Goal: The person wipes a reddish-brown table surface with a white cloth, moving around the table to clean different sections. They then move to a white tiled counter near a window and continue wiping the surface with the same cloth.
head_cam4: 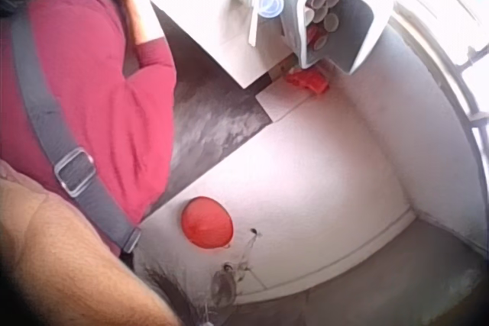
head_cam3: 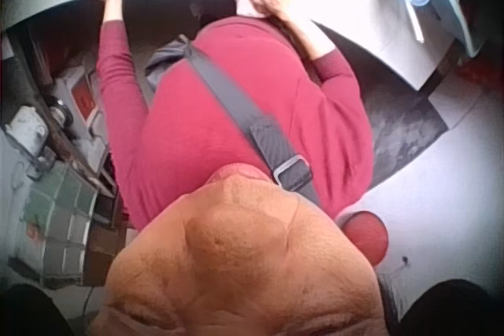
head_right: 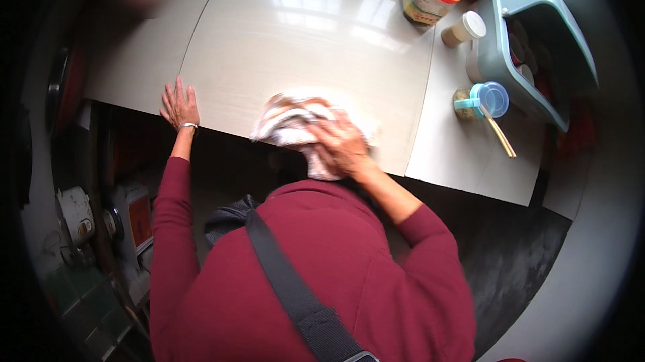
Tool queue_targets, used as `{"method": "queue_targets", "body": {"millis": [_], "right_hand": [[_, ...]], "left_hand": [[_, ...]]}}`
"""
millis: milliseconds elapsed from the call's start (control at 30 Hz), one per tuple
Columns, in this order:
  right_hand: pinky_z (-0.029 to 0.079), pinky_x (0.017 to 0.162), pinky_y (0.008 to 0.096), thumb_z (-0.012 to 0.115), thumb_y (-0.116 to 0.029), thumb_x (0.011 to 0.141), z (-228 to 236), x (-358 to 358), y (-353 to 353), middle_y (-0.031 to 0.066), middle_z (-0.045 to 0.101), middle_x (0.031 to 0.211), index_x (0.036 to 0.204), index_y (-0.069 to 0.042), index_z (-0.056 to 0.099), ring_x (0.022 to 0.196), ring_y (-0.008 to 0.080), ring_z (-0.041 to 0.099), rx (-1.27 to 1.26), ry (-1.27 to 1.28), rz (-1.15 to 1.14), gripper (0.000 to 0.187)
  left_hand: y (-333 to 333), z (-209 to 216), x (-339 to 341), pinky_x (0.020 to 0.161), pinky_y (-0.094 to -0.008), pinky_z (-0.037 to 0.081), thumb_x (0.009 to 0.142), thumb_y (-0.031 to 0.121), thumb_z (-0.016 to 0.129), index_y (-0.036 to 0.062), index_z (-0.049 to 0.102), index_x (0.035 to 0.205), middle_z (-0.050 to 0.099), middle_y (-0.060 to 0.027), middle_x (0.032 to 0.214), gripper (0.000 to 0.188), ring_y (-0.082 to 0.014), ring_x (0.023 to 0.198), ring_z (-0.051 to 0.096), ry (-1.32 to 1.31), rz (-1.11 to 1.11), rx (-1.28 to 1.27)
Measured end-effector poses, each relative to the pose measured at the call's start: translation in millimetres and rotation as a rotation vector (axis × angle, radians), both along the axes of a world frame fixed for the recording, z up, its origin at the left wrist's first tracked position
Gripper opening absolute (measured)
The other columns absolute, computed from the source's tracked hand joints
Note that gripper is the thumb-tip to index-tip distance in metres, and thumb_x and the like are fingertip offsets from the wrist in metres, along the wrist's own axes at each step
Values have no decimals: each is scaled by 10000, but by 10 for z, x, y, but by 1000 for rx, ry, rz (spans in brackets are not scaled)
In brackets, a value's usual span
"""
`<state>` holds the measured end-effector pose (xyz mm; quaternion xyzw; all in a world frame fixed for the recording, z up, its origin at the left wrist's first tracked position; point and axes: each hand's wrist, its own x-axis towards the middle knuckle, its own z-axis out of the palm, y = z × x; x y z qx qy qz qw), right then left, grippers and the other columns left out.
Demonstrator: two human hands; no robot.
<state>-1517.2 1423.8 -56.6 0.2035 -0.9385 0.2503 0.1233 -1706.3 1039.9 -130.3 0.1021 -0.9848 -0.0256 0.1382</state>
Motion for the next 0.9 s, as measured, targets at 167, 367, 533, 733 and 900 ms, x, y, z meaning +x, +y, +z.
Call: {"method": "queue_targets", "body": {"millis": [167, 367, 533, 733, 900], "right_hand": [[421, 927, 425, 589, -113, 755, -47, -441, 681, 121, 599, 1142, 1132, -98, 625, 1029, 351, 542, 99, 24, -399, 379], [420, 964, 428, 589, -158, 776, -197, -1537, -45, 110, 616, 1131, 1135, -105, 620, 1063, 348, 546, 44, 128, -323, 364], [405, 925, 478, 630, -131, 724, 38, -973, -800, 108, 589, 1051, 1084, -105, 602, 1033, 344, 529, -123, 72, 212, 363], [475, 865, 436, 607, -90, 708, -135, -915, 246, 127, 621, 1087, 1119, -81, 623, 1039, 376, 538, 17, 31, -88, 411], [347, 1004, 445, 519, -186, 822, -297, -2057, 753, 114, 612, 1135, 1184, -107, 598, 1104, 323, 526, 166, 159, -508, 379]], "left_hand": [[56, 60, 26, 1090, -585, 104, 927, 520, 392, 339, 299, 1432, 236, -72, 1514, 545, -304, 1395, 186, -12, 27, 22], [114, 84, -11, 1086, -591, 111, 925, 502, 413, 297, 334, 1420, 262, -103, 1495, 541, -328, 1380, 205, 14, -14, 43], [82, 98, 22, 1086, -589, 120, 928, 530, 381, 322, 295, 1434, 240, -81, 1511, 554, -320, 1385, 206, -23, 11, 11], [151, 186, 63, 1094, -583, 108, 913, 494, 437, 295, 333, 1422, 245, -91, 1506, 557, -324, 1383, 200, -29, 29, 63], [193, 216, 56, 1092, -584, 119, 906, 474, 459, 281, 355, 1413, 258, -95, 1497, 553, -325, 1378, 210, -3, 10, 64]]}}
